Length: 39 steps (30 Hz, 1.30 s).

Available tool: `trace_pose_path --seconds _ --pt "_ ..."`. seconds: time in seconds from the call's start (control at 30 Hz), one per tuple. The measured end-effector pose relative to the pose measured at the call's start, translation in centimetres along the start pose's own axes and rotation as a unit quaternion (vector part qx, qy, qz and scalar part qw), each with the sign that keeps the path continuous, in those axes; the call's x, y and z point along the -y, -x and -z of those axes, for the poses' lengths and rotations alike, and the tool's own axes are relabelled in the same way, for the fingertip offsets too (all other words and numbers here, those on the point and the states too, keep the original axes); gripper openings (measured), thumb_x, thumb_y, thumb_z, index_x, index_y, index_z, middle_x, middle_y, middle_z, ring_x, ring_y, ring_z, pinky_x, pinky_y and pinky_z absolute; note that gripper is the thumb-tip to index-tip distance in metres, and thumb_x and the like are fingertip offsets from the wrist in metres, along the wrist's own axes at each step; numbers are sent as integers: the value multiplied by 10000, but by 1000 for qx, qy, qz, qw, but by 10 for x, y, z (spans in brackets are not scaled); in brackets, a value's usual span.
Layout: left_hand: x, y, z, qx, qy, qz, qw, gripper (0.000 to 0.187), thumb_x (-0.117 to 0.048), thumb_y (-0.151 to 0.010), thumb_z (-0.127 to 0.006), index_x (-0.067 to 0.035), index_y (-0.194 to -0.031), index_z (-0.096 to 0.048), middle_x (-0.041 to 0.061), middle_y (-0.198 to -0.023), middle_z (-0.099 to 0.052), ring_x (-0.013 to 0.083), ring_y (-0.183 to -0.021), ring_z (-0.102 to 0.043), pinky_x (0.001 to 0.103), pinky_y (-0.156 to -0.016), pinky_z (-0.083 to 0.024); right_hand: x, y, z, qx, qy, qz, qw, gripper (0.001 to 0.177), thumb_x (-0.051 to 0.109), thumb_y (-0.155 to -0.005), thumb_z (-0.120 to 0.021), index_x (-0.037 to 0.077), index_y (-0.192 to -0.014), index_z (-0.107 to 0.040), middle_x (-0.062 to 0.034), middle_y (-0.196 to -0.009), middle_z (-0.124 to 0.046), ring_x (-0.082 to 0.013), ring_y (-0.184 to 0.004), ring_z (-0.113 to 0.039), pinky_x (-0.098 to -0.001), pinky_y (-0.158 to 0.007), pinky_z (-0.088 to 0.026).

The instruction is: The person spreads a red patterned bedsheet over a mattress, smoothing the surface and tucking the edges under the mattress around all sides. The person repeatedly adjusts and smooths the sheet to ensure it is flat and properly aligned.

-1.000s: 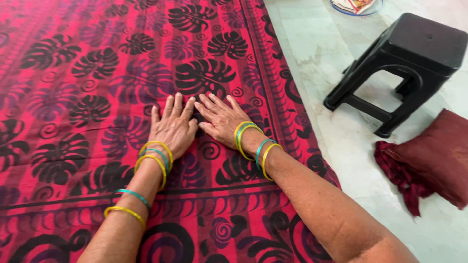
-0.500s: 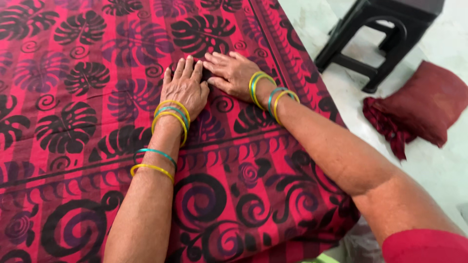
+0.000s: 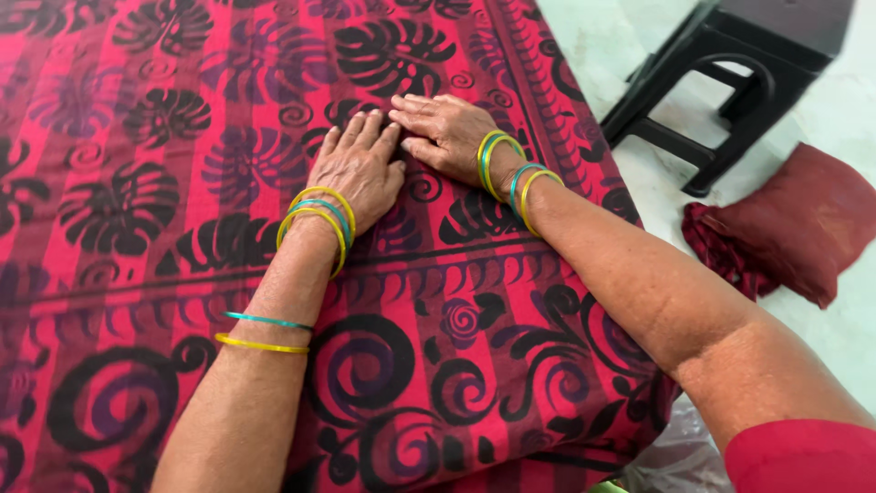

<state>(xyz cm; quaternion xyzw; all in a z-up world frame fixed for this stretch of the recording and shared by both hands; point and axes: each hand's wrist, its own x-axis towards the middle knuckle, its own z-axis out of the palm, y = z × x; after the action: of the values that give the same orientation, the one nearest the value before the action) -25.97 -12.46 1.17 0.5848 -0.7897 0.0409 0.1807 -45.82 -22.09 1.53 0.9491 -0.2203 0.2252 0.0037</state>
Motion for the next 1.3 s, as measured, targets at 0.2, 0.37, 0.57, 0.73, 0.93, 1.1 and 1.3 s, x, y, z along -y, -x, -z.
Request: trace_pose_path --seconds 0.2,0.37,0.57,0.73,0.93,1.1,1.3 --pt "-47 39 11 16 24 23 999 686 -377 -962 -538 -15 -1524 -387 235 -1615 -319 381 -1506 -258 571 -1205 -193 15 26 11 54 171 137 974 502 308 -1072 -504 64 -1510 -480 -175 -1697 -335 -339 -1576 -328 -511 -1232 -317" --pt "-103 93 32 21 45 22 998 716 -431 -962 -547 -2 -1512 -384 238 -1618 -306 382 -1518 -241 576 -1210 -175 72 96 58 143 -51 44 987 812 470 -990 -506 17 -1600 -220 -180 -1695 -178 -332 -1571 -146 -548 -1221 -122" --pt "-147 148 61 26 82 -62 994 809 -473 -931 -576 34 -1531 -383 265 -1628 -315 392 -1543 -243 555 -1237 -164 146 161 104 151 -80 53 984 960 513 -877 -601 -34 -1567 -218 -254 -1654 -190 -363 -1547 -149 -538 -1205 -118" --pt "-179 200 78 39 132 -90 986 1107 -688 -758 -662 89 -1481 -351 316 -1590 -299 432 -1516 -230 631 -1201 -134 191 209 121 96 -73 79 990 1126 672 -807 -670 6 -1608 -244 -267 -1660 -245 -375 -1560 -221 -556 -1221 -133" --pt "-218 240 42 -91 -141 -94 981 697 -413 -971 -537 -105 -1587 -430 139 -1635 -390 326 -1542 -303 617 -1215 -180 211 285 93 39 47 75 995 802 489 -802 -701 197 -1502 -442 -174 -1589 -342 -307 -1505 -277 -643 -1174 -121" --pt "-223 259 3 -189 -181 -139 955 577 -361 -1097 -432 -267 -1664 -377 40 -1666 -391 199 -1552 -333 591 -1239 -141 189 343 62 -56 155 113 980 516 321 -956 -601 346 -1470 -563 -52 -1645 -357 -248 -1567 -219 -594 -1250 -74" --pt "-213 257 -13 -241 -214 -167 932 531 -345 -1166 -414 -295 -1687 -324 17 -1691 -374 175 -1551 -359 576 -1287 -160 175 384 64 -19 59 168 984 494 329 -1003 -532 268 -1493 -564 -19 -1582 -451 -217 -1567 -243 -476 -1261 -171"
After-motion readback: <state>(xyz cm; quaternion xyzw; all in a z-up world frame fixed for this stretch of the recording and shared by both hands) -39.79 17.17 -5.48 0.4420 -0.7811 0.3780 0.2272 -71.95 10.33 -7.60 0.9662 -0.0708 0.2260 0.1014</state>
